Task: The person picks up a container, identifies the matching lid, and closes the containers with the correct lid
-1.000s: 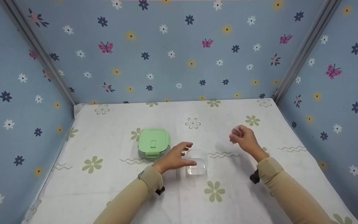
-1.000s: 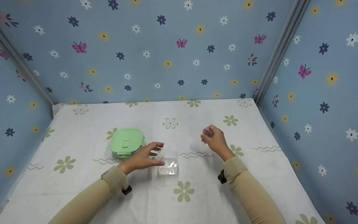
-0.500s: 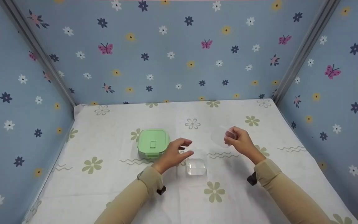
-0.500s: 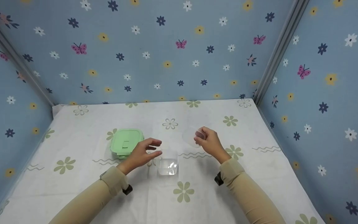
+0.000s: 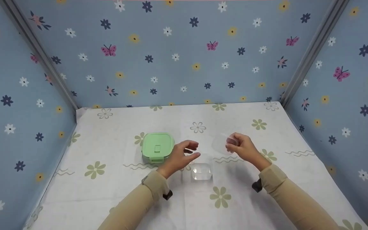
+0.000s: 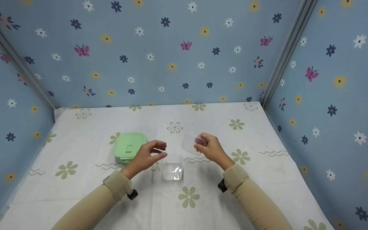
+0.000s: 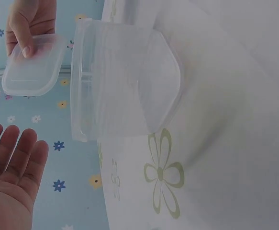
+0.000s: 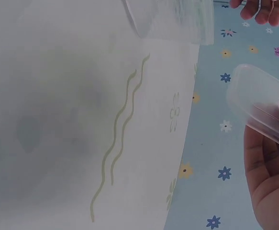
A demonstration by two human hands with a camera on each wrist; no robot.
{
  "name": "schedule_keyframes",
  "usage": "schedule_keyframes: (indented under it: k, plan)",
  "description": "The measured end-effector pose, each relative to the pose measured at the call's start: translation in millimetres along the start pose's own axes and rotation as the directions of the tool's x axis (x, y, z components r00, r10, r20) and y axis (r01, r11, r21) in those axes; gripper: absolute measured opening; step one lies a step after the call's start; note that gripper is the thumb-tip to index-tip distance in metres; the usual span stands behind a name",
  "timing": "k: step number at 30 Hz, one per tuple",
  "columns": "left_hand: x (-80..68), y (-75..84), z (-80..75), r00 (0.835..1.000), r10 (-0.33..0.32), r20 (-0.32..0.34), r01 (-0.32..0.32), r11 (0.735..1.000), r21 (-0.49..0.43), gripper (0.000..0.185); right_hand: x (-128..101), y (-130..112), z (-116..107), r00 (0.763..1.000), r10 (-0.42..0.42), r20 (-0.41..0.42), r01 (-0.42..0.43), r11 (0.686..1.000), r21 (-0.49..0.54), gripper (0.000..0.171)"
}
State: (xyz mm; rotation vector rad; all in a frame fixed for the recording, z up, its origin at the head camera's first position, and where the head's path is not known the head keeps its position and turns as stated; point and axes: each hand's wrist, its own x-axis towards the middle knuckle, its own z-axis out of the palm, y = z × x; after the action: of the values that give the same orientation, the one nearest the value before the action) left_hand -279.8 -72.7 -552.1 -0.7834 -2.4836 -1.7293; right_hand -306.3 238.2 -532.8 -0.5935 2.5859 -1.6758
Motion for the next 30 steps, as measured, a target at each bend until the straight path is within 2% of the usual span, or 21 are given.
schedule_keyframes:
  k: [8, 14, 20, 30]
  plan:
    - [0.3, 2.6, 1.5, 1.0, -0.03, 0.01, 0.03, 1.0, -0.002, 0.038, -3, -8, 10, 0.997, -0.011, 0.071, 0.011, 1.0, 0.001, 0.012]
    - [1.2, 4.1, 3.4, 0.999, -0.039, 0.017, 0.039, 0.999, -0.036, 0.043, -4, -15, 18, 0.994, -0.018, 0.11, 0.017, 1.0, 0.01, 0.013]
    - [3.7, 6.8, 4.4, 0.997, -0.067, 0.033, 0.068, 0.997, -0.024, 0.047, -6, -23, 24, 0.99, -0.014, 0.144, 0.011, 1.0, 0.021, 0.013]
    - [6.1, 11.1, 5.2, 0.998, -0.057, 0.032, 0.058, 0.998, -0.015, 0.042, -6, -28, 33, 0.984, -0.031, 0.173, 0.029, 0.999, 0.016, 0.011]
